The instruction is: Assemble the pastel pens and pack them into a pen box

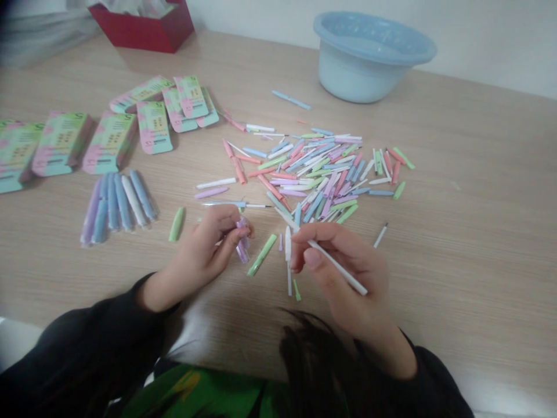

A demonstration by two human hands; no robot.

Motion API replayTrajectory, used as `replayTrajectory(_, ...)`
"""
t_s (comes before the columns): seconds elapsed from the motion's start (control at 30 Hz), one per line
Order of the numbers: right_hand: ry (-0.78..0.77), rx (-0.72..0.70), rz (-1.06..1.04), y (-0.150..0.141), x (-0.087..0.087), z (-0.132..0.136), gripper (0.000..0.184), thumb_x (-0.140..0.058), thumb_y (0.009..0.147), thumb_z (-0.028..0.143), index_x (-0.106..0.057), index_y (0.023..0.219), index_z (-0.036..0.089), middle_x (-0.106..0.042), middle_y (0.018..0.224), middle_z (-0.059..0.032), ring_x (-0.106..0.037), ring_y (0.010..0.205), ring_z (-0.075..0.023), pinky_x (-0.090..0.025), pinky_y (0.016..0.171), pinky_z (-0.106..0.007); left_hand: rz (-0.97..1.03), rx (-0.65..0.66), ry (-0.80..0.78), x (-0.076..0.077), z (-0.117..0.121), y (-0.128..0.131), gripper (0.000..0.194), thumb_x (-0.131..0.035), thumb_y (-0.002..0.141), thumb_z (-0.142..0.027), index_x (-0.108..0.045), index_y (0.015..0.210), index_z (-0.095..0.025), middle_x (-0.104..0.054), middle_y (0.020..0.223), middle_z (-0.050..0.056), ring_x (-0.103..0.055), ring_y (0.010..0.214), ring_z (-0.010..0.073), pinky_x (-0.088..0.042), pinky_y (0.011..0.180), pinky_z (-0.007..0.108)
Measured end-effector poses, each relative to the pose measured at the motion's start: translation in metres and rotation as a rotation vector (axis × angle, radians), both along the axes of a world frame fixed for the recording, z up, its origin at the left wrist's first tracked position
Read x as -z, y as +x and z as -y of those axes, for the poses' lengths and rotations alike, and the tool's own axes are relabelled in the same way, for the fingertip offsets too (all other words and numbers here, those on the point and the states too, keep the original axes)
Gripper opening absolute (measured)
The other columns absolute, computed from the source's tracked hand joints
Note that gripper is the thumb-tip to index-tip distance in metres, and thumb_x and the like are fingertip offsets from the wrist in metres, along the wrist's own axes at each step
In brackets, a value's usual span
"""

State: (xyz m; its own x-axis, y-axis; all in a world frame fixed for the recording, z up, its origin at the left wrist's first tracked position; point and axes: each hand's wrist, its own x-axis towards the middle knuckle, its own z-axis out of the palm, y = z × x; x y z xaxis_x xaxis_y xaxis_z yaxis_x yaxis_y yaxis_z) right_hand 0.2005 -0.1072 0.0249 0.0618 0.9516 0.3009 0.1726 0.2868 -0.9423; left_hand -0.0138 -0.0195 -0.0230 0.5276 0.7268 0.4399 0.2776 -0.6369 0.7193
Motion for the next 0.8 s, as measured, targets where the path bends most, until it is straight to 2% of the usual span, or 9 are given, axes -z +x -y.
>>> replayTrajectory(0.13, 0.098, 0.072, -0.042, -0.008, -0.007, 0.002, 0.023, -0.055, 0.101, 0.018, -0.076, 0.109, 0.023, -0.074, 0.080, -0.0010, -0.070, 0.071, -0.0161, -0.056, 0.065, -0.031, 0.011, -0.005, 0.096, 0.005, -0.002, 0.002, 0.023, -0.052, 0.100, -0.016, -0.041, 0.119, -0.021, -0.061, 0.086, -0.002, -0.065, 0.071, 0.0124, -0.049, 0.066, 0.022)
replayTrajectory(0.23, 0.166, 0.049, 0.042, -0.016, -0.010, 0.003, 0.023, -0.054, 0.101, 0.016, -0.074, 0.110, 0.023, -0.075, 0.081, 0.0002, -0.070, 0.070, -0.0132, -0.057, 0.065, -0.027, -0.017, -0.010, 0.092, 0.001, -0.001, 0.001, 0.030, -0.053, 0.102, -0.019, -0.040, 0.129, -0.020, -0.062, 0.082, -0.004, -0.065, 0.068, 0.0114, -0.050, 0.067, 0.022)
replayTrajectory(0.37, 0.181, 0.023, 0.253, -0.021, -0.011, 0.002, 0.021, -0.051, 0.103, 0.021, -0.072, 0.101, 0.025, -0.073, 0.079, 0.0008, -0.070, 0.072, -0.0136, -0.056, 0.063, -0.026, -0.164, 0.044, 0.195, -0.010, 0.001, -0.001, 0.010, -0.050, 0.105, -0.024, -0.056, 0.110, -0.018, -0.069, 0.089, 0.002, -0.067, 0.076, 0.0136, -0.051, 0.070, 0.023)
replayTrajectory(0.47, 0.168, 0.038, 0.311, -0.021, -0.010, 0.001, 0.022, -0.049, 0.104, 0.023, -0.070, 0.097, 0.026, -0.071, 0.076, 0.0012, -0.068, 0.070, -0.0131, -0.054, 0.061, -0.025, -0.183, 0.083, 0.240, -0.014, 0.002, -0.002, 0.010, -0.050, 0.105, -0.023, -0.059, 0.104, -0.016, -0.070, 0.090, 0.003, -0.065, 0.078, 0.0140, -0.050, 0.070, 0.023)
replayTrajectory(0.8, 0.176, 0.030, 0.343, -0.019, -0.004, 0.000, 0.020, -0.050, 0.102, 0.021, -0.069, 0.098, 0.027, -0.071, 0.076, 0.0008, -0.069, 0.070, -0.0148, -0.055, 0.063, -0.028, -0.158, 0.114, 0.297, -0.014, -0.001, -0.001, 0.014, -0.053, 0.103, -0.018, -0.065, 0.107, -0.011, -0.068, 0.089, 0.006, -0.062, 0.080, 0.0160, -0.050, 0.074, 0.025)
